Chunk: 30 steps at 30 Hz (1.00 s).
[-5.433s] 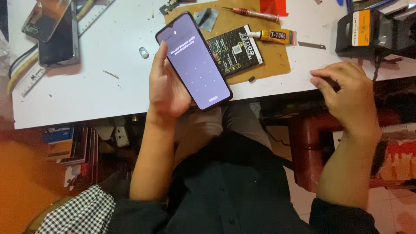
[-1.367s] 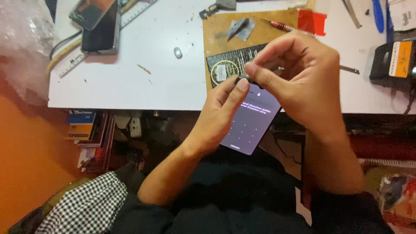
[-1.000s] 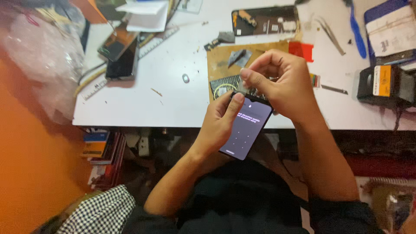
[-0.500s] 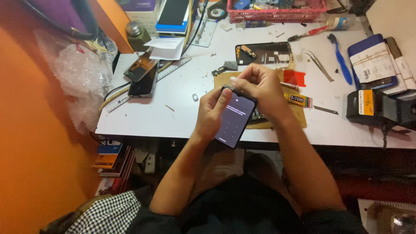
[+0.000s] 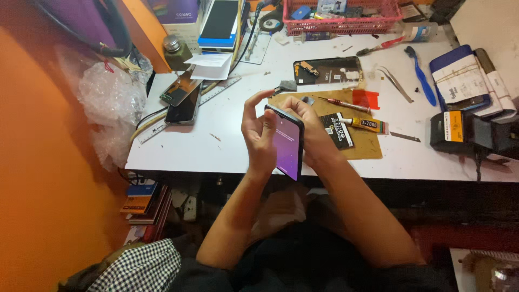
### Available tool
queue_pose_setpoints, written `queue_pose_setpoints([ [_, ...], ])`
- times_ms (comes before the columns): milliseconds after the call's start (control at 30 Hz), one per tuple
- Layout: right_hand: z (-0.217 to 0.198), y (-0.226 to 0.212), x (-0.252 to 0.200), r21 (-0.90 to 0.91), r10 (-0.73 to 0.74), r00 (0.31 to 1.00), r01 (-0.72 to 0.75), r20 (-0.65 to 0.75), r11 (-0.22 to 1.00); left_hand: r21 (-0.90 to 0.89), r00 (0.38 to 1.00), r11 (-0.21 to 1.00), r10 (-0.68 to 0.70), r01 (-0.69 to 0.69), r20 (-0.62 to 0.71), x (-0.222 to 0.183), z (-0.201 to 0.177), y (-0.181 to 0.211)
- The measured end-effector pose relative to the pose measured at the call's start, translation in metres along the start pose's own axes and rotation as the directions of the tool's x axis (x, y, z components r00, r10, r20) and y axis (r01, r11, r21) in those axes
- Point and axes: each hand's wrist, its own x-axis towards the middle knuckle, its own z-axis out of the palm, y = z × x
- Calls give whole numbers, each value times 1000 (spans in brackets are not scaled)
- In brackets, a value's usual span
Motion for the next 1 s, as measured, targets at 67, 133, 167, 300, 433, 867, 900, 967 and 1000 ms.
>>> queue_pose_setpoints([
  [67,6,-1,-8,-14,21,1000,-21,-4,1000,37,997,999,26,-24,-74,1,-4,-18],
  [133,2,5,-6,-25,47,999,-47,-5,999,80,987,996,54,-42,-149,4,-2,-29],
  [167,-6,13,-3,9,6,999,-7,47,1000,0,980,1000,-11,11,-197,4,0,-31],
  [300,-36,36,-11,123,-34,994,21,104,992,-250,910,964,-181,90,-372,11,13,-3],
  [433,-14,26,-50,-29,-143,983,148,111,989,-280,825,941,-309,191,-474,24,12,7],
  [867,-32,-14,-56,482,194,974,-225,113,847,-521,950,795,-245,311,194,-2,-8,-27],
  [900,-28,-18,-59,467,269,937,-344,222,814,-673,937,654,-286,345,203,2,6,-12],
  [967,-25,-21,-68,279,245,945,-301,218,912,-767,909,532,-386,359,158,13,4,-8],
  [1000,-23,-23,-71,79,211,953,-233,219,969,-847,867,398,-480,352,135,20,4,-7],
])
